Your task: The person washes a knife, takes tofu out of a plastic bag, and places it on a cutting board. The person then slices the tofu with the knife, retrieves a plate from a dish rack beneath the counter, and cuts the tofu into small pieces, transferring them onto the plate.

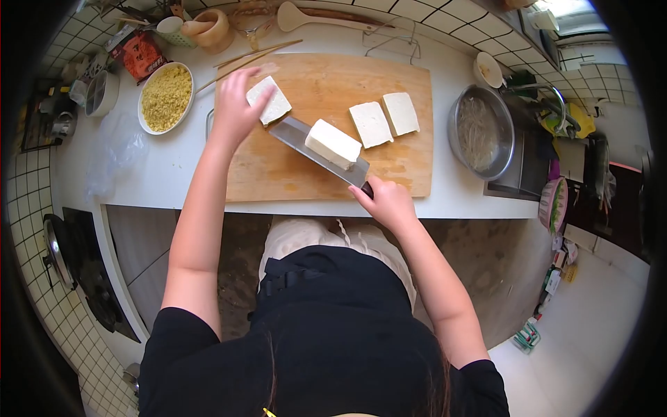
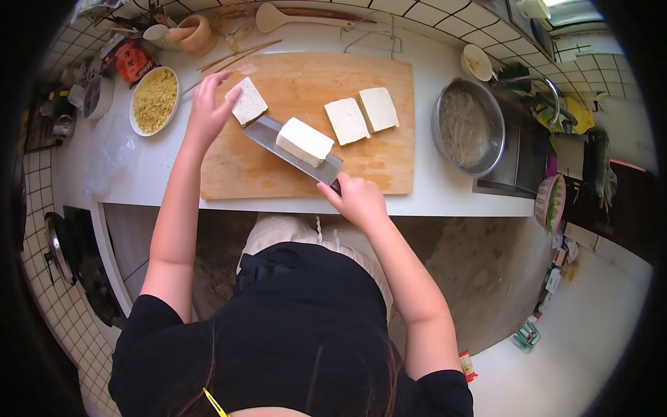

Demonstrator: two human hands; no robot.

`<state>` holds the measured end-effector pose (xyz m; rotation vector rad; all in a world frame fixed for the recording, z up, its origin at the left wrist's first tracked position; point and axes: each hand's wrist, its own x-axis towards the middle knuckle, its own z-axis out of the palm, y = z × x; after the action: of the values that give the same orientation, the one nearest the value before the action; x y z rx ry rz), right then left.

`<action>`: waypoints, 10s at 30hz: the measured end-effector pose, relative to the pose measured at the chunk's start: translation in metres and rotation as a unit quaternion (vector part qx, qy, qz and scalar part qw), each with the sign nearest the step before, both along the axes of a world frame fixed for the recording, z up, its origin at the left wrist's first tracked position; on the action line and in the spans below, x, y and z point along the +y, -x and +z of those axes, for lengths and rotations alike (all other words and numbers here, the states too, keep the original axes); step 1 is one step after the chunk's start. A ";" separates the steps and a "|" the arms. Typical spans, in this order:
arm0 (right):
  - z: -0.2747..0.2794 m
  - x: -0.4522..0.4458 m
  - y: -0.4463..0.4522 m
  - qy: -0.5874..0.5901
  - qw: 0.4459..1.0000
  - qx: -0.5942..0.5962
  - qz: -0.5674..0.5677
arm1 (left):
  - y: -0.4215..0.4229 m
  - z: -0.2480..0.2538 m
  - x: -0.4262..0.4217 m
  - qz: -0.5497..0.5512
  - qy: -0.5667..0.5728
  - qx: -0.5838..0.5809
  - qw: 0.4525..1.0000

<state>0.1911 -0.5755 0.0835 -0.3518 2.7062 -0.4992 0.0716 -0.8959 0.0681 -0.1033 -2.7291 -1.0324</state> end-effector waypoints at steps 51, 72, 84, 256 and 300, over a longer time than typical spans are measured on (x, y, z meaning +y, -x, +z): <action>0.056 0.022 -0.050 0.119 0.940 -0.086 -0.309 | 0.032 -0.100 -0.077 0.135 0.063 -0.095 0.984; 0.043 0.056 -0.094 0.359 0.763 -0.164 -0.511 | -0.062 -0.050 0.059 -0.096 0.085 0.008 0.992; 0.035 0.062 -0.096 0.383 0.760 -0.187 -0.490 | -0.091 -0.102 0.165 -0.164 0.036 -0.093 0.981; -0.035 0.070 0.035 0.445 0.791 -0.353 -0.228 | -0.100 -0.107 0.133 0.230 -0.302 -0.144 0.914; -0.049 -0.006 0.024 0.336 0.903 -0.201 -0.173 | -0.101 -0.084 0.128 0.060 0.081 -0.149 0.984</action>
<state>0.1672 -0.5811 0.0350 0.0745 2.1171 -1.4419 0.1729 -0.7684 -0.0159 0.2032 -3.0420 -0.8503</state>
